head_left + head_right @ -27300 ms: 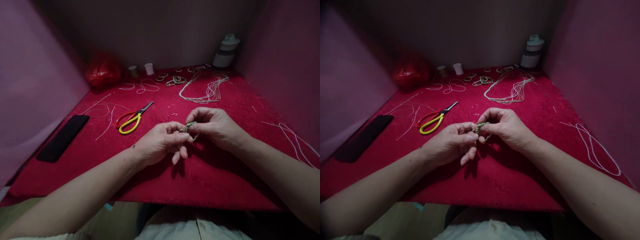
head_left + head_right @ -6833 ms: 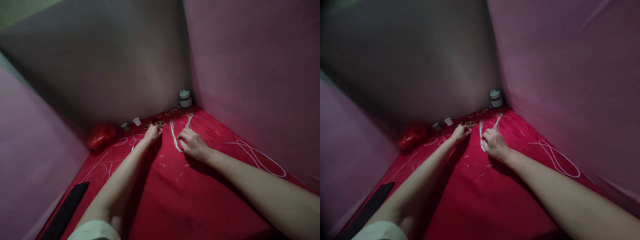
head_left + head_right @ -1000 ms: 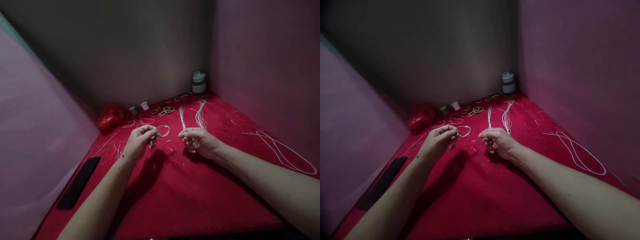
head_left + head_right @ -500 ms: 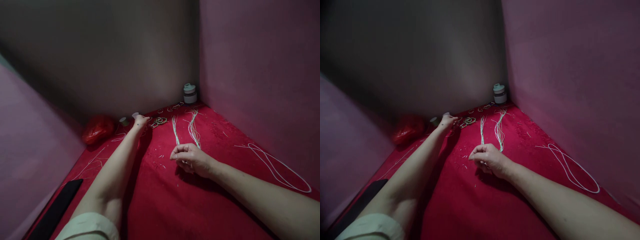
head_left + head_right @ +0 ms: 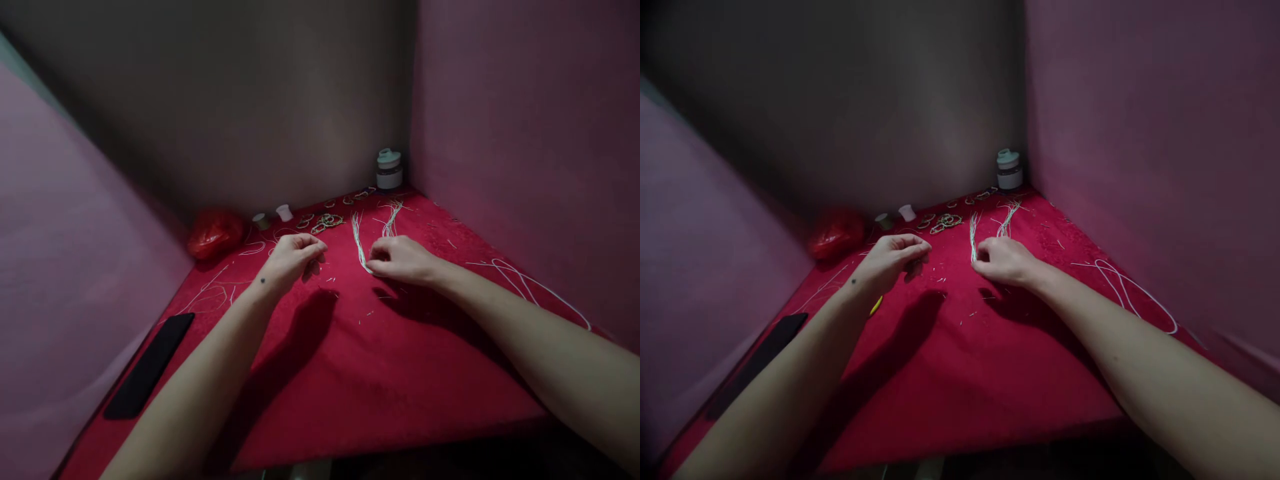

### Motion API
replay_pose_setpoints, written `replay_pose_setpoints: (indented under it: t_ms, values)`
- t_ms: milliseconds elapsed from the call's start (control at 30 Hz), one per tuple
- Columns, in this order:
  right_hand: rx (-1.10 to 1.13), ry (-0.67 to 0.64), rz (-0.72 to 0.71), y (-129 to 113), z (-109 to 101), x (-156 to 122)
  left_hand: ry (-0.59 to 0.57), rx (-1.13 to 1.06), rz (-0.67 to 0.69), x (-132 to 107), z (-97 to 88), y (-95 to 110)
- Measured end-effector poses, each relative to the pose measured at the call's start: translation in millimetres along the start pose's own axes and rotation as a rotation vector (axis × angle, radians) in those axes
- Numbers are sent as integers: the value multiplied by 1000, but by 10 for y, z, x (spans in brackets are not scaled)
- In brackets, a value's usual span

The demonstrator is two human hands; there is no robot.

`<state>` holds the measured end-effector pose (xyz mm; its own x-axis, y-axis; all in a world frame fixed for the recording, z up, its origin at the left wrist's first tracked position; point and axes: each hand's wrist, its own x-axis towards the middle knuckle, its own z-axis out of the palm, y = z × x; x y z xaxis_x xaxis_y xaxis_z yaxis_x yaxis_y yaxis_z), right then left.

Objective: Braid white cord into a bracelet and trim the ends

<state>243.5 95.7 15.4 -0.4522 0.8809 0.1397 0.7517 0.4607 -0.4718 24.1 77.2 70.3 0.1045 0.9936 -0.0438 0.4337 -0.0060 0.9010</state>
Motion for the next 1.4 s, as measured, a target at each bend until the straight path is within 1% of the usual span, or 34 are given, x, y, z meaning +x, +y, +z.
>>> replay_pose_setpoints:
  t_ms: [67, 133, 200, 300, 367, 433, 533, 567, 633, 700, 767, 833, 900, 967, 1033, 1100, 1200, 1267, 1333, 1400]
  values:
    - [-103, -23, -26, -33, 40, -32, -47, -45, 21, -140, 60, 41]
    - [-186, -25, -46, -67, 103, -57, -72, -94, 29, -224, 127, 56]
    - [-225, -19, -52, -81, 159, -63, -79, -115, 29, -256, 202, 40]
    - [-190, -5, -61, -50, 185, -33, -93, -91, 31, -232, 307, -28]
    - [-108, 1, -60, 0, 155, 2, -90, -57, 43, -183, 354, -75]
    - [15, 12, -45, 58, 100, 34, -57, -11, 85, -112, 385, -98]
    - [228, 38, -40, 123, 17, 58, 25, 61, 213, 18, 443, -80]
    - [296, 42, -51, 135, 1, 60, 32, 78, 261, 60, 476, -69]
    - [417, 37, -89, 145, -5, 63, -8, 98, 337, 129, 559, -60]
    - [513, 28, -137, 146, 21, 72, -109, 106, 367, 167, 645, -76]
    - [586, 7, -177, 147, 57, 89, -205, 113, 359, 171, 704, -114]
    - [646, -16, -191, 149, 74, 102, -261, 117, 331, 149, 716, -146]
    - [699, -28, -179, 148, 55, 98, -290, 109, 289, 113, 678, -147]
    - [739, -34, -156, 140, -1, 73, -322, 84, 232, 70, 594, -104]
    - [802, -52, -120, 125, -73, 37, -338, 35, 175, 27, 469, -23]
    - [891, -63, -76, 108, -133, 5, -313, -43, 151, -18, 307, 82]
    - [1019, -65, -28, 107, -165, -13, -229, -185, 188, -95, 25, 254]
    - [1098, -86, -18, 133, -147, -5, -149, -392, 227, -159, -157, 368]
    - [1160, -117, -18, 175, -112, 8, -108, -504, 289, -232, -311, 472]
    - [1183, -145, -16, 215, -75, 17, -96, -582, 355, -310, -428, 559]
